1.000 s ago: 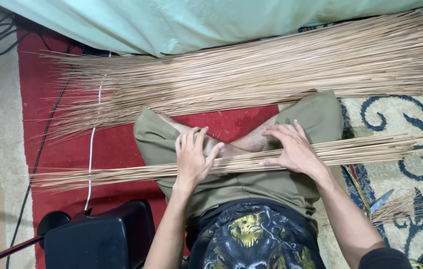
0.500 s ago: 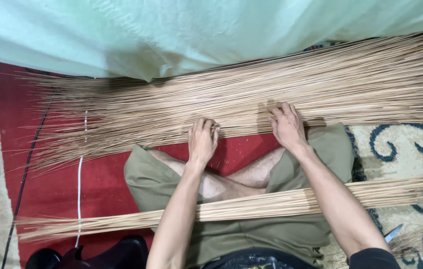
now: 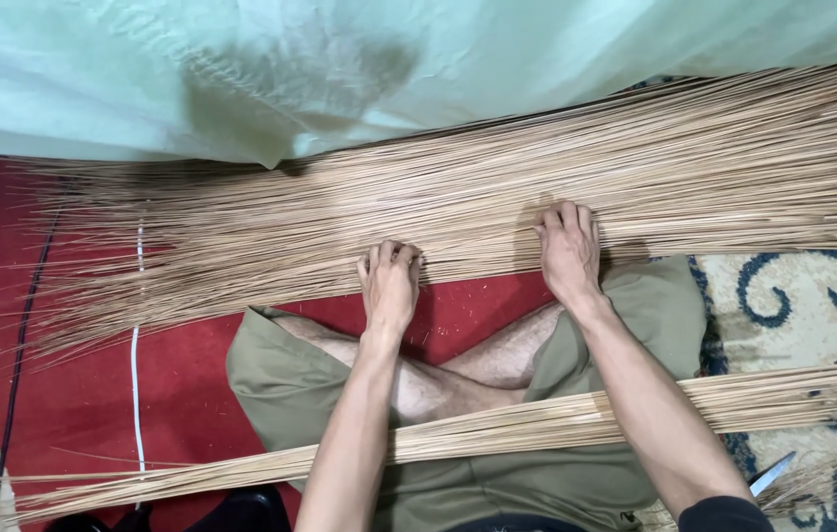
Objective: The person sits cross-legged on a rug and repeatedly picks up small bundles of thin reeds from a large pile, aligns them, and places them back down. The person continues this repetitive sorting process throughout the clip.
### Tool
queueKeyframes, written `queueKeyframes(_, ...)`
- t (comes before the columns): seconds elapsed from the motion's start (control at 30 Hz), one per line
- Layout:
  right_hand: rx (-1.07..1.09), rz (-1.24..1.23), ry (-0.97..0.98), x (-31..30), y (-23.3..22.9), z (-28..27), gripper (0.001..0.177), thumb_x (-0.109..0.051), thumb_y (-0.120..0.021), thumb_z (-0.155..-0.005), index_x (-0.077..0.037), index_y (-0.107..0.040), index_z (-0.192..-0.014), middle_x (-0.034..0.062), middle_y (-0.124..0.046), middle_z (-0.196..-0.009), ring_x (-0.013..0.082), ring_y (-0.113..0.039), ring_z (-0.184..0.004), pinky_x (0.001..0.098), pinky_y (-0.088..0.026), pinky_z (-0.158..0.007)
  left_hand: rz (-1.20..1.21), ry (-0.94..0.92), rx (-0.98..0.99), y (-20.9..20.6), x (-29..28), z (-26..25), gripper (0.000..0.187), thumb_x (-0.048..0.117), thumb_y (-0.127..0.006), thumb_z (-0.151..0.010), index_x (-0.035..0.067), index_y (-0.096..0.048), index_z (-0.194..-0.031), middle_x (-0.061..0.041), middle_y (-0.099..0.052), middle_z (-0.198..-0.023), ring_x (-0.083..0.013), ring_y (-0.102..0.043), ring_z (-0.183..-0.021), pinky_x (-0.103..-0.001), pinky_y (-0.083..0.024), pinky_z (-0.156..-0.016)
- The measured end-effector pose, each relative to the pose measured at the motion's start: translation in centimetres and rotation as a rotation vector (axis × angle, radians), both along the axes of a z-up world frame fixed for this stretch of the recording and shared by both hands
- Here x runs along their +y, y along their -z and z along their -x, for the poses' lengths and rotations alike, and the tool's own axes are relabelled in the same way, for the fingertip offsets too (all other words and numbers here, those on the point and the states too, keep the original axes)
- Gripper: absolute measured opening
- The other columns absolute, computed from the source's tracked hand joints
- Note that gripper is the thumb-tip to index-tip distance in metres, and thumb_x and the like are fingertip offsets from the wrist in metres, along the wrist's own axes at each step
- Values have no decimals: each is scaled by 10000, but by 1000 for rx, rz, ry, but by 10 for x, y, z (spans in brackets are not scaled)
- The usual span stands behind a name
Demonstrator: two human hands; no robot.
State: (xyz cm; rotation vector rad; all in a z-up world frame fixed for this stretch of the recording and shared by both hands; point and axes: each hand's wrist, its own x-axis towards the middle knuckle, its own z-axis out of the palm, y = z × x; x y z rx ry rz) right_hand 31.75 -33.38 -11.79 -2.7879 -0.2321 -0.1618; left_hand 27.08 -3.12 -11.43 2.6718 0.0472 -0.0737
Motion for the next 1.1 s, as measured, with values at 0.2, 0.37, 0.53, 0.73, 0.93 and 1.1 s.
queueKeyframes(0.2, -58, -79, 20, -3, -27, 15, 48, -215, -592, -1053, -195, -626, -1079, 16, -584, -1031, 261, -589, -1118, 424, -503, -903, 40, 28, -126, -23, 3, 5, 84, 261, -606, -1034, 216, -667, -1071, 15, -606, -1032, -192, -609, -1093, -455, -378, -1099)
queueKeyframes(0.37, -173, -231, -64, -23, -71, 32, 266, -110, -706, -956, -118, -624, -1208, 105, -657, -1063, 346, -623, -1084, 463, -508, -936, 33, 210, -478, -95, 7, 16, 89, 207, -529, -1083, 173, -605, -1112, -22, -578, -1050, -213, -631, -1000, -387, -451, -918)
queueKeyframes(0.53, -262, -188, -54, -65, -90, 45, 209, -53, -740, -906, -129, -701, -1096, 68, -662, -970, 320, -640, -1036, 429, -512, -950, -122, 239, -677, -149, 37, 44, 107, 237, -544, -1081, 189, -626, -1132, 1, -593, -993, -187, -614, -940, -351, -412, -889)
queueKeyframes(0.73, -262, -242, -29, -84, -122, 104, 256, -22, -742, -900, -126, -716, -1133, 65, -685, -970, 314, -672, -1021, 429, -530, -951, -275, 149, -639, -150, 85, 123, 102, 242, -549, -1066, 220, -632, -1122, 23, -624, -945, -174, -600, -942, -374, -362, -959)
queueKeyframes(0.93, -223, -233, -46, -75, -125, 173, 173, -103, -730, -915, -209, -743, -1052, -9, -708, -962, 254, -696, -993, 389, -514, -946, -309, 91, -603, -152, 96, 194, 108, 275, -620, -1017, 218, -643, -1104, 21, -654, -954, -160, -621, -1004, -432, -335, -1062)
queueKeyframes(1.1, -202, -225, -79, -43, -134, 225, 157, -152, -729, -906, -271, -744, -1007, -95, -719, -974, 155, -701, -1006, 331, -477, -971, -198, 167, -604, -148, 51, 235, 138, 337, -653, -990, 224, -664, -1070, 36, -657, -942, -141, -638, -996, -447, -312, -1096)
